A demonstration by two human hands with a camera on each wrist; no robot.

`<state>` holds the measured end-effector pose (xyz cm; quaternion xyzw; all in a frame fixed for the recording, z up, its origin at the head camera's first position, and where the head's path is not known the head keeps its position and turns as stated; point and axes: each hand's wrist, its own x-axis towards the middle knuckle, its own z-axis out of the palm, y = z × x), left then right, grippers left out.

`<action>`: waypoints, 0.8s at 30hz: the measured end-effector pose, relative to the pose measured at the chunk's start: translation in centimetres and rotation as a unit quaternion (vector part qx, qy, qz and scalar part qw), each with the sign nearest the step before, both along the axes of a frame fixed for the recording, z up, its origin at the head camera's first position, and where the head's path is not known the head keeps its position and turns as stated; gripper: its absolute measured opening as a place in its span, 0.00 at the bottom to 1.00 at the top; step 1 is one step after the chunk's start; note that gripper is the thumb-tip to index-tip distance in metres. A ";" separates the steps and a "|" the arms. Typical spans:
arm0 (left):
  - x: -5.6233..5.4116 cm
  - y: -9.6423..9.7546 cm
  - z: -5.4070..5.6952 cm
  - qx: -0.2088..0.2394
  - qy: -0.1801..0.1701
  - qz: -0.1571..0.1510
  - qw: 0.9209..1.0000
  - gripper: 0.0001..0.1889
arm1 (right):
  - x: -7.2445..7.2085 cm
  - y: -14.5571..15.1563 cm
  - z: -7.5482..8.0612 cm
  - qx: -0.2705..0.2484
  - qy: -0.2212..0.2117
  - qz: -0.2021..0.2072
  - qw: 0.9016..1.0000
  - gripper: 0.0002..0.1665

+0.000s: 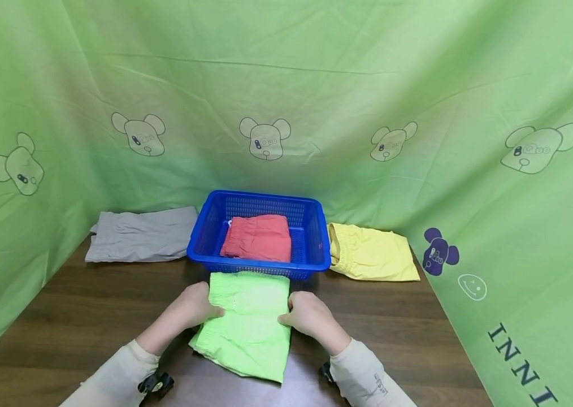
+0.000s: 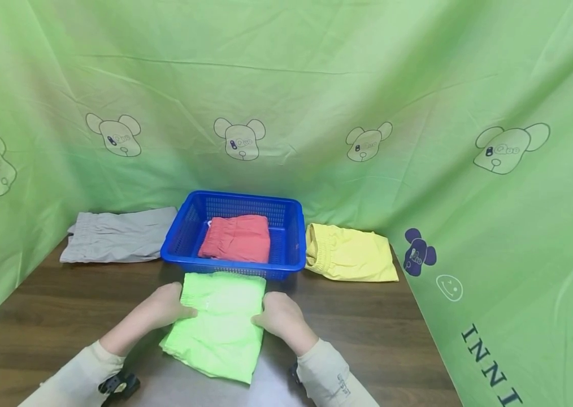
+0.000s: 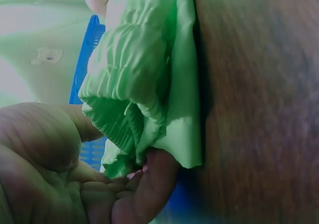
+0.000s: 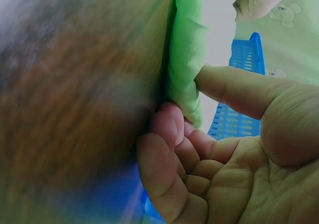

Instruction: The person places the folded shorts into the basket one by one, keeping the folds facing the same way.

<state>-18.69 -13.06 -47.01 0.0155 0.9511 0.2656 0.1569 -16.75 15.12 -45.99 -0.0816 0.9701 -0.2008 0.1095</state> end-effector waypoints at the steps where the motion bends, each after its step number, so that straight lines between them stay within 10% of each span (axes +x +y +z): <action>1: 0.0 0.0 0.0 0.009 -0.002 0.003 1.000 0.45 | 0.0 0.0 0.0 -0.001 -0.001 -0.001 1.000 0.19; 15: 1.2 0.9 0.4 0.034 0.023 0.033 0.999 0.50 | -0.1 -0.2 0.3 -0.015 -0.012 -0.006 1.000 0.19; 24: 1.8 1.1 0.6 0.019 0.027 0.022 0.999 0.40 | -0.1 -0.1 -0.2 -0.142 -0.055 -0.010 0.988 0.18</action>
